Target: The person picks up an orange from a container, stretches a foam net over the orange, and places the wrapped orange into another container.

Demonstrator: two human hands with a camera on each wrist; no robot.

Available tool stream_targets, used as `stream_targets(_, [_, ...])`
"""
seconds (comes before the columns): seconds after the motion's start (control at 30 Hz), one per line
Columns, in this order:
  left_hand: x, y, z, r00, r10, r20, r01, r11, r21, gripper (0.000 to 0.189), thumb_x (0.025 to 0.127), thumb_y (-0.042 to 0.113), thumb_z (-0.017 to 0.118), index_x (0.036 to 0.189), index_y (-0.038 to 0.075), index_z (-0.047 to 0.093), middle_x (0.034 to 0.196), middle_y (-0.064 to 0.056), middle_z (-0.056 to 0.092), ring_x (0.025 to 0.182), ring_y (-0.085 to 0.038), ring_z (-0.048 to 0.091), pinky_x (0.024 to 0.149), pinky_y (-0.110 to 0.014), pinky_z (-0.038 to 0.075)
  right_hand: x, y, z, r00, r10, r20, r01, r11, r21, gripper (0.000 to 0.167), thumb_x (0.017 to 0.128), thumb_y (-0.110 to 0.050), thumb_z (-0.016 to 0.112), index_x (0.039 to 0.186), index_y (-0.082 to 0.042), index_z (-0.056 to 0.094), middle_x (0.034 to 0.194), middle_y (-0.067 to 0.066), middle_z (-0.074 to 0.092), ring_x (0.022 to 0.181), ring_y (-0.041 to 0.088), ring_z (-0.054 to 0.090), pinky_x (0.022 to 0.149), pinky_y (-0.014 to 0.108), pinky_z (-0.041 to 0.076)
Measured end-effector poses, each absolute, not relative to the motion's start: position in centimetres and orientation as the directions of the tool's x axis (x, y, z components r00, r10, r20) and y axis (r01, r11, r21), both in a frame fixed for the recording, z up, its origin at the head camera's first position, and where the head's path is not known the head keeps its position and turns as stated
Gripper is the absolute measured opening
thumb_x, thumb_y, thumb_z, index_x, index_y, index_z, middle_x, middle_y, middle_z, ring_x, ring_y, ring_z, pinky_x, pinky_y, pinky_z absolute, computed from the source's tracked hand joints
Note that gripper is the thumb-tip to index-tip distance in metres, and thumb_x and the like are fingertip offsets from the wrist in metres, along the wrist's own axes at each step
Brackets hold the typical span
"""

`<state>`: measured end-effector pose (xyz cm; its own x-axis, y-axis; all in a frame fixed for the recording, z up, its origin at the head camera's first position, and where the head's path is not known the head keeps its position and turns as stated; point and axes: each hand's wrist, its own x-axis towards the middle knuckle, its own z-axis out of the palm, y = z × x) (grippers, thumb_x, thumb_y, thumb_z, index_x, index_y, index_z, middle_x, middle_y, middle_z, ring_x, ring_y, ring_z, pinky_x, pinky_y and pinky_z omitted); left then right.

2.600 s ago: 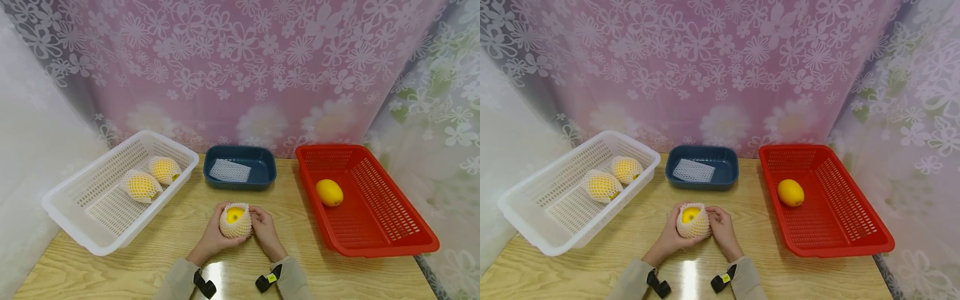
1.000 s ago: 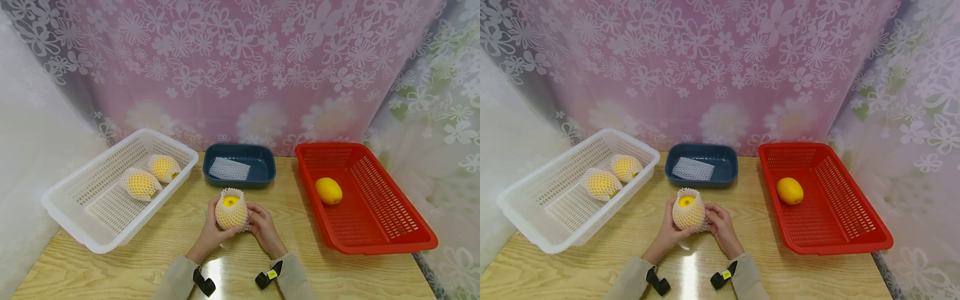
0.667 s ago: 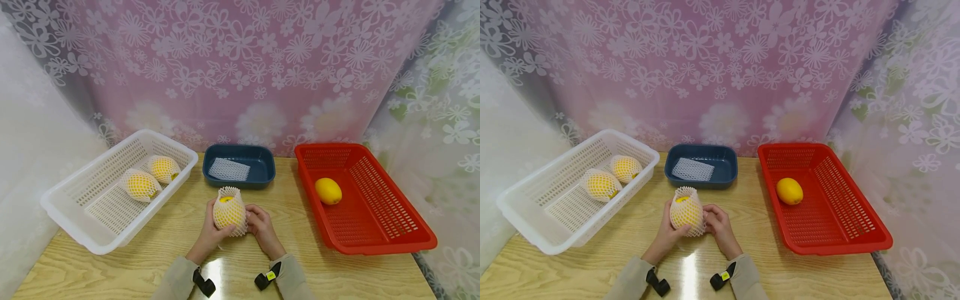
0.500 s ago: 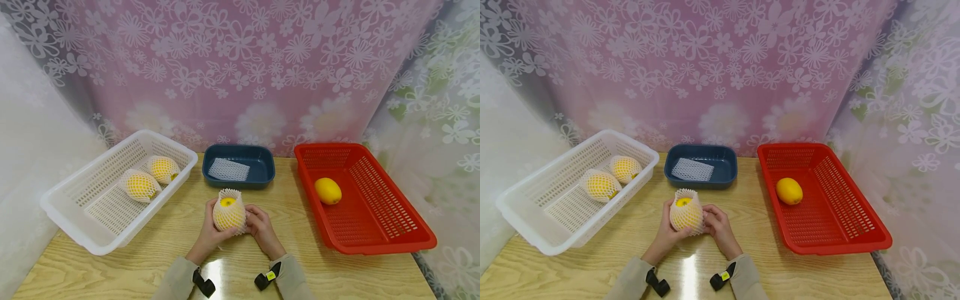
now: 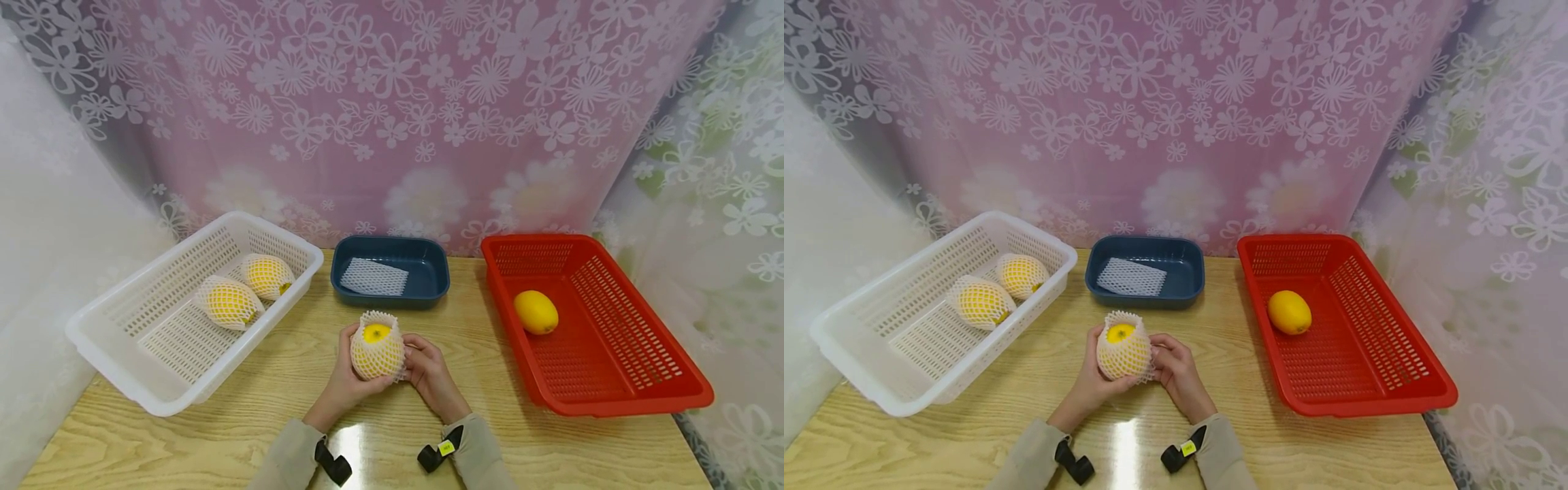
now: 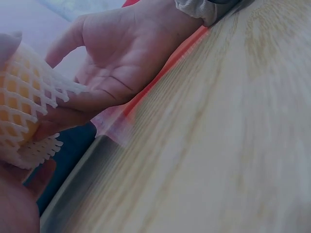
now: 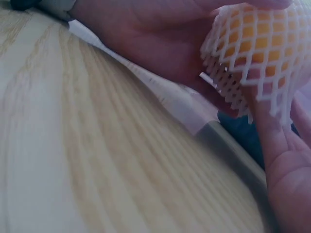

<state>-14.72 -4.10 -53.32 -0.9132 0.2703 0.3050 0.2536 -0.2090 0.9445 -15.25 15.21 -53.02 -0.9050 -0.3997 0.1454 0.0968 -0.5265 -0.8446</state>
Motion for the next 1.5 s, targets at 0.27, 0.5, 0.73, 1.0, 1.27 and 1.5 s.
stream_targets(0.27, [-14.5, -4.4, -53.1, -0.931, 0.193, 0.308, 0.271, -0.198, 0.942, 0.093, 0.072, 0.009, 0.088, 0.143, 0.011, 0.029, 0.138, -0.010, 0.043, 0.118, -0.022, 0.048, 0.098, -0.025, 0.041, -15.0, 14.8, -53.2, -0.940, -0.276, 0.198, -0.107, -0.311, -0.944, 0.019, 0.102, -0.011, 0.052, 0.115, -0.005, 0.065, 0.092, 0.003, 0.069, 0.067, 0.012, 0.064, 0.057, 0.028, 0.056])
stream_targets(0.5, [-14.8, -4.6, -53.3, -0.917, 0.177, 0.357, 0.319, -0.211, 0.924, 0.087, 0.073, 0.012, 0.085, 0.142, 0.010, 0.033, 0.133, -0.011, 0.047, 0.112, -0.022, 0.051, 0.094, -0.029, 0.044, -15.0, 14.7, -53.3, -0.950, -0.125, 0.285, -0.267, -0.143, -0.953, 0.021, 0.100, -0.010, 0.057, 0.103, 0.009, 0.066, 0.071, 0.021, 0.057, 0.054, 0.026, 0.054, 0.048, 0.032, 0.051])
stream_targets(0.73, [-15.0, -4.5, -53.5, -0.930, 0.200, 0.307, 0.278, -0.162, 0.947, 0.081, 0.072, 0.011, 0.084, 0.139, 0.012, 0.038, 0.132, -0.012, 0.048, 0.112, -0.025, 0.051, 0.094, -0.032, 0.044, -15.1, 14.7, -53.2, -0.908, -0.231, 0.351, -0.270, -0.317, -0.909, 0.033, 0.100, -0.004, 0.051, 0.127, 0.016, 0.050, 0.111, 0.009, 0.064, 0.091, 0.015, 0.066, 0.073, 0.030, 0.057])
stream_targets(1.0, [-15.0, -4.4, -53.7, -0.926, 0.243, 0.288, 0.234, -0.228, 0.945, 0.075, 0.084, 0.028, 0.079, 0.135, 0.007, 0.029, 0.128, -0.017, 0.045, 0.105, -0.022, 0.056, 0.085, -0.030, 0.051, -14.9, 14.7, -53.1, -0.903, -0.341, 0.263, -0.146, -0.333, -0.932, 0.054, 0.094, -0.004, 0.062, 0.140, 0.012, 0.039, 0.128, 0.012, 0.056, 0.113, 0.019, 0.061, 0.087, 0.030, 0.054])
stream_targets(1.27, [-15.1, -4.4, -54.1, -0.904, 0.299, 0.306, 0.217, -0.296, 0.930, 0.068, 0.090, 0.042, 0.070, 0.123, 0.002, 0.026, 0.107, -0.018, 0.061, 0.084, -0.018, 0.067, 0.071, -0.030, 0.056, -14.7, 14.8, -52.9, -0.860, -0.480, 0.173, -0.003, -0.334, -0.943, 0.074, 0.094, -0.011, 0.060, 0.153, 0.006, 0.018, 0.151, 0.023, 0.033, 0.133, 0.022, 0.046, 0.102, 0.034, 0.045])
stream_targets(1.5, [-15.3, -4.4, -54.2, -0.876, 0.334, 0.348, 0.250, -0.302, 0.920, 0.051, 0.097, 0.036, 0.063, 0.117, -0.001, 0.034, 0.090, -0.006, 0.070, 0.073, -0.015, 0.069, 0.060, -0.029, 0.055, -14.5, 14.9, -52.8, -0.867, -0.478, 0.141, 0.027, -0.327, -0.944, 0.071, 0.092, -0.014, 0.062, 0.151, 0.001, 0.024, 0.142, 0.013, 0.045, 0.123, 0.020, 0.053, 0.099, 0.034, 0.047])
